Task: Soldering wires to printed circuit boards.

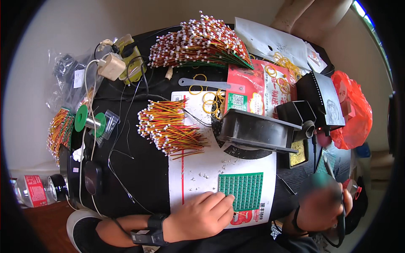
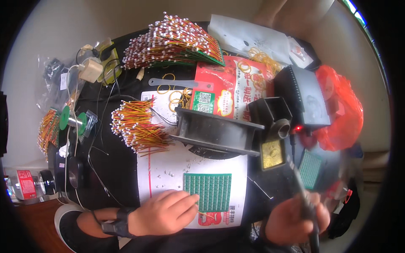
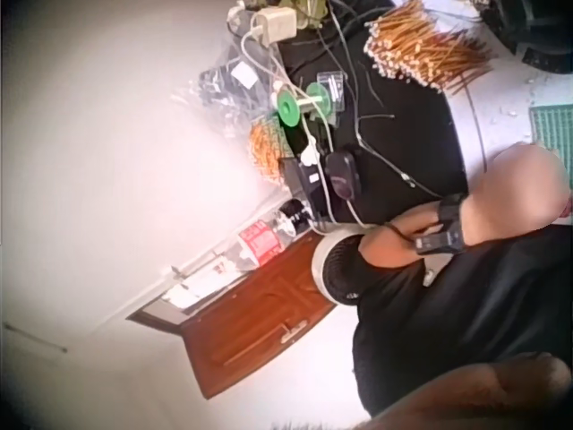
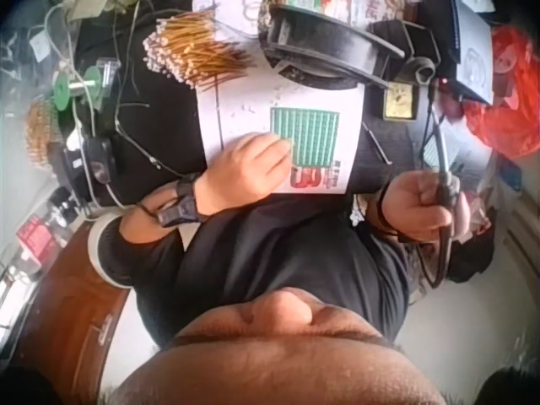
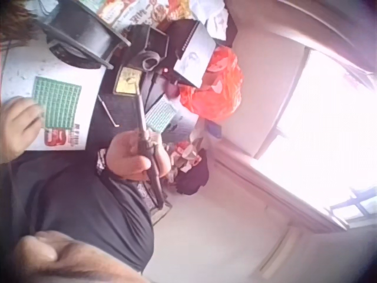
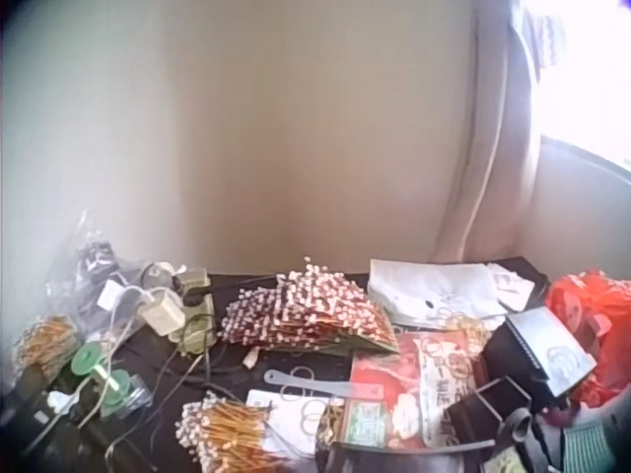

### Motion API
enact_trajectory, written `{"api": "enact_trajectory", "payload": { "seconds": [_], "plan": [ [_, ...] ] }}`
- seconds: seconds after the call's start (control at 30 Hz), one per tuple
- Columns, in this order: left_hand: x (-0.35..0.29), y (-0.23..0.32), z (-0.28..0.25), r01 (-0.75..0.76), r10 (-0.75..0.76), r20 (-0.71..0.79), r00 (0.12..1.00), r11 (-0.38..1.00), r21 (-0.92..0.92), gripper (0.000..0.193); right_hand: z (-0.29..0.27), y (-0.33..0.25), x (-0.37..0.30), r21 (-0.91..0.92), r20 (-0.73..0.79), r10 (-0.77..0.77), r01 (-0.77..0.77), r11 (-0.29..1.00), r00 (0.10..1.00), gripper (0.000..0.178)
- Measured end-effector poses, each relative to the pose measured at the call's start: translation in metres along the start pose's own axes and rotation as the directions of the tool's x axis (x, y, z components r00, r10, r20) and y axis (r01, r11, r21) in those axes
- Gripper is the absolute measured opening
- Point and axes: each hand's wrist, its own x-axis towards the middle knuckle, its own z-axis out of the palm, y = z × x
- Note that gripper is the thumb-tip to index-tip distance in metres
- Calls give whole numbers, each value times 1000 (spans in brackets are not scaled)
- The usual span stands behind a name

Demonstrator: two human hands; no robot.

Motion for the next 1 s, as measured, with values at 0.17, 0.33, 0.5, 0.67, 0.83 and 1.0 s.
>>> {"api": "enact_trajectory", "payload": {
  "seconds": [0.17, 0.33, 0.5, 0.67, 0.83, 1.0],
  "plan": [
    [12, 4, -40, 256, -273, -154, 950, 959, -122, 14, 1, -33, -8, 639, 38, 325, -273, 719, 945, 43],
    [15, -9, -43, 597, -723, 61, 688, 517, -614, 9, 18, -44, -18, 661, 256, 240, -351, 663, 936, 36],
    [6, -6, -28, 604, -770, 279, 574, 169, -779, 8, 28, -38, -39, 603, 319, 207, -366, 709, 925, 38],
    [6, -7, -25, 681, -748, 267, 608, 317, -660, 11, 28, -38, -44, 553, 292, 254, -379, 742, 922, 40],
    [-2, -19, -38, 665, -426, 513, 745, 525, -531, 11, 32, -36, -41, 579, 300, 232, -369, 727, 926, 40],
    [3, -24, -43, 635, -315, 568, 760, 547, -545, 9, 33, -37, -43, 585, 292, 257, -385, 714, 921, 40]
  ]
}}
